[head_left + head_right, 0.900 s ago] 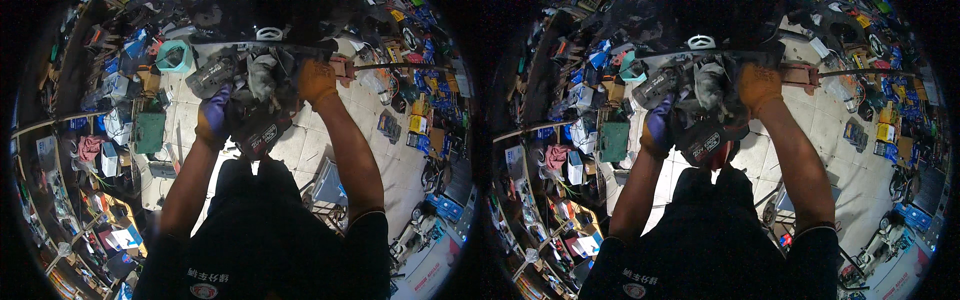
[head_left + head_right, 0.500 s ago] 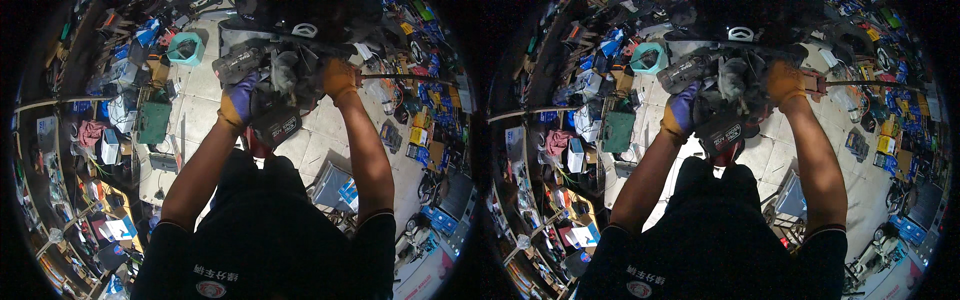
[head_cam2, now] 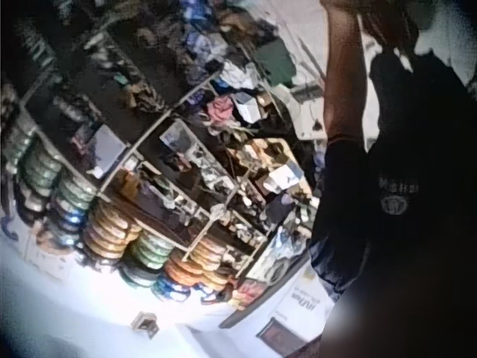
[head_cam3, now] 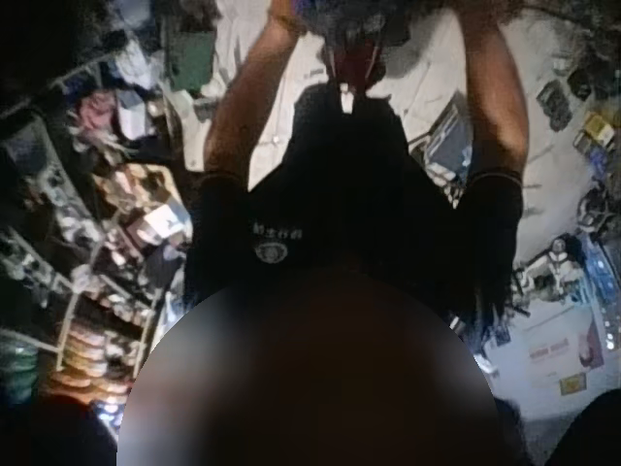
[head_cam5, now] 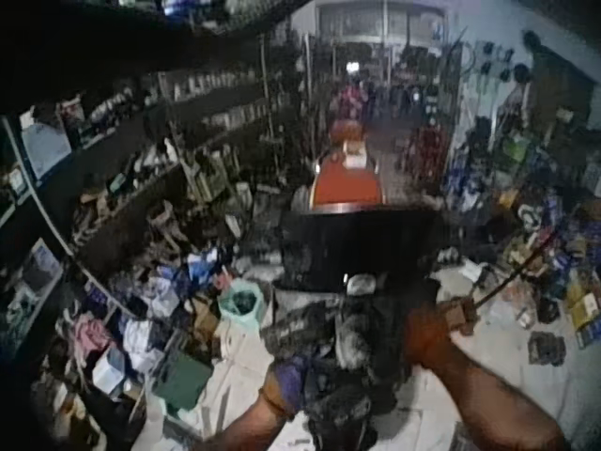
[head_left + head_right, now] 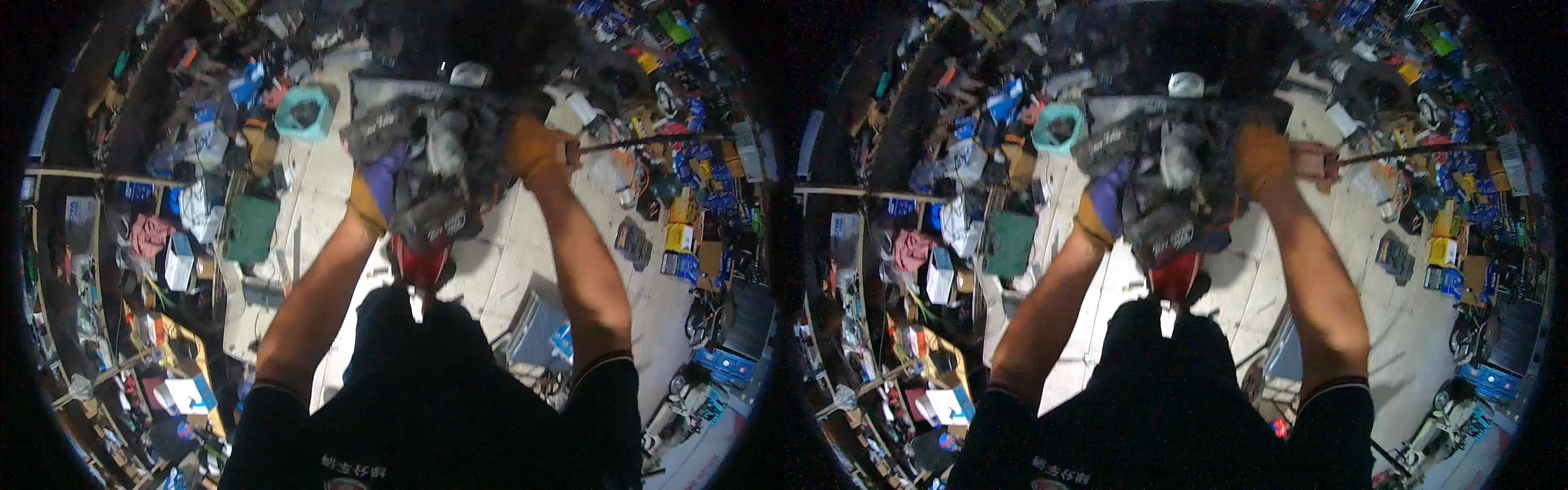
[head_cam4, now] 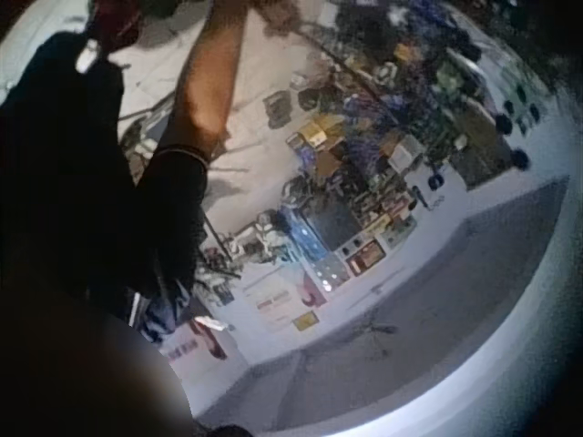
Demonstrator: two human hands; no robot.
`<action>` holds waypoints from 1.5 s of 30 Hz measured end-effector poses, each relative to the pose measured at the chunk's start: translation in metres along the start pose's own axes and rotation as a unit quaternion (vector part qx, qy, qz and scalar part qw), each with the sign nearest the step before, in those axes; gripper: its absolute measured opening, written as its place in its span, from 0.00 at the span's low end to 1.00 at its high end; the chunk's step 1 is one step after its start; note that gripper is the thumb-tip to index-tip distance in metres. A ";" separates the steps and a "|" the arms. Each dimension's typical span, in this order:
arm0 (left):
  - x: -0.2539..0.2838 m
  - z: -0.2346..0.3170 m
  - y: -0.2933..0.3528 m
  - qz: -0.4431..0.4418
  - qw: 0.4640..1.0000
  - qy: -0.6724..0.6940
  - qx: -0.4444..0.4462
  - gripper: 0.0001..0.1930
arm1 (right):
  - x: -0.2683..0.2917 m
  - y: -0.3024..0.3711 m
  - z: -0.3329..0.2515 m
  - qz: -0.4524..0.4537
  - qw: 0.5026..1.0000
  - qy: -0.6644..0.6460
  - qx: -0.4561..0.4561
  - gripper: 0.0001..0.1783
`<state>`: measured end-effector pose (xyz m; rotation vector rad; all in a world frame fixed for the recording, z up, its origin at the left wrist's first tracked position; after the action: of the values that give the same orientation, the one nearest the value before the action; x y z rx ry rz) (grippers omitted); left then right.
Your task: The person uses a cordless impact wrench to remove bolts from the rear section of a red scooter. They repeatedly position the tool, operate it, and adjust their grip while working on the scooter's undercarriage in a cluttered workshop.
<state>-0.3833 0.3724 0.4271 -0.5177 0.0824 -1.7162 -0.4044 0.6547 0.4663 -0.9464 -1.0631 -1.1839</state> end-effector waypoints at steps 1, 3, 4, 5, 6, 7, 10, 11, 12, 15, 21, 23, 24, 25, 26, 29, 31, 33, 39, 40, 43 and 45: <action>-0.001 -0.001 0.002 0.005 0.993 0.094 0.067 0.18 | 0.018 -0.006 -0.004 -0.046 0.997 -0.044 -0.040 0.14; -0.004 -0.001 0.006 0.029 0.929 0.300 0.216 0.18 | 0.038 -0.002 -0.010 -0.068 0.989 -0.102 -0.078 0.13; -0.007 -0.002 0.007 0.035 0.872 0.392 0.290 0.18 | 0.038 0.000 -0.010 -0.042 0.990 -0.110 -0.077 0.12; -0.010 0.000 0.007 0.029 0.859 0.413 0.302 0.18 | 0.039 0.002 -0.008 -0.045 0.988 -0.116 -0.088 0.12; -0.011 -0.002 0.007 0.026 0.844 0.432 0.316 0.18 | 0.040 0.001 -0.009 -0.048 0.987 -0.122 -0.096 0.11; -0.010 -0.001 0.007 0.027 0.825 0.455 0.334 0.18 | 0.045 0.000 -0.010 -0.050 0.985 -0.129 -0.104 0.11; -0.006 0.010 0.006 0.026 0.851 0.423 0.311 0.19 | 0.051 0.003 -0.012 -0.087 0.985 -0.136 -0.069 0.11; -0.002 0.014 0.007 0.018 0.850 0.391 0.353 0.19 | 0.049 0.003 -0.013 -0.090 0.984 -0.130 -0.078 0.11; 0.004 0.024 0.006 0.007 0.925 0.276 0.261 0.19 | 0.043 0.002 -0.018 -0.096 0.984 -0.125 -0.083 0.11; 0.001 0.033 -0.004 -0.027 0.999 -0.033 0.008 0.19 | 0.027 0.011 -0.012 -0.002 0.988 -0.117 -0.104 0.10; -0.005 -0.015 0.005 -0.013 0.936 0.267 0.229 0.18 | 0.038 0.002 -0.016 -0.035 0.988 -0.127 -0.084 0.10; -0.013 -0.013 0.004 0.005 0.850 0.418 0.319 0.18 | 0.026 0.002 -0.011 -0.044 0.986 -0.133 -0.091 0.10; -0.009 0.000 0.005 0.004 0.813 0.462 0.354 0.18 | 0.032 0.002 -0.012 -0.071 0.984 -0.137 -0.086 0.10; -0.007 0.008 0.005 0.005 0.773 0.505 0.383 0.18 | 0.037 0.001 -0.012 -0.095 0.982 -0.140 -0.078 0.10; -0.007 0.007 0.006 -0.012 0.817 0.456 0.351 0.17 | 0.035 0.003 -0.012 -0.081 0.987 -0.129 -0.058 0.11; -0.005 0.003 0.004 -0.026 0.862 0.403 0.308 0.17 | 0.032 0.006 -0.012 -0.020 0.991 -0.127 -0.030 0.12; -0.008 0.004 0.002 -0.003 0.824 0.460 0.332 0.16 | 0.026 0.005 -0.009 0.031 0.984 -0.165 -0.059 0.11; -0.008 0.010 -0.001 0.001 0.864 0.407 0.294 0.16 | 0.015 0.003 -0.005 0.041 0.982 -0.176 -0.052 0.10; 0.002 0.016 -0.003 -0.061 0.996 0.043 0.054 0.19 | 0.020 0.005 -0.004 0.033 0.981 -0.185 -0.041 0.09; 0.001 0.010 -0.002 -0.060 0.995 0.048 0.058 0.19 | 0.021 0.004 -0.004 0.043 0.981 -0.184 -0.047 0.10; -0.002 0.003 0.000 -0.063 0.993 0.074 0.070 0.21 | 0.012 0.002 -0.002 0.025 0.983 -0.180 -0.032 0.10; 0.001 0.009 0.000 -0.078 0.993 0.067 0.059 0.21 | 0.011 0.003 0.000 -0.001 0.981 -0.192 -0.032 0.10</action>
<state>-0.3802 0.3740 0.4356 -0.3282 0.0373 -1.8963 -0.4010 0.6519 0.4772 -1.2576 -1.3353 -1.0657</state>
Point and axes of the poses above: each hand's wrist, its own y-axis away from the middle knuckle, its own x-axis out of the back of the hand, z = x × y, the point moved 2 cm from there along -y, towards the middle knuckle, and after that the axes turned 4 degrees about z, right-handed, at the moved point
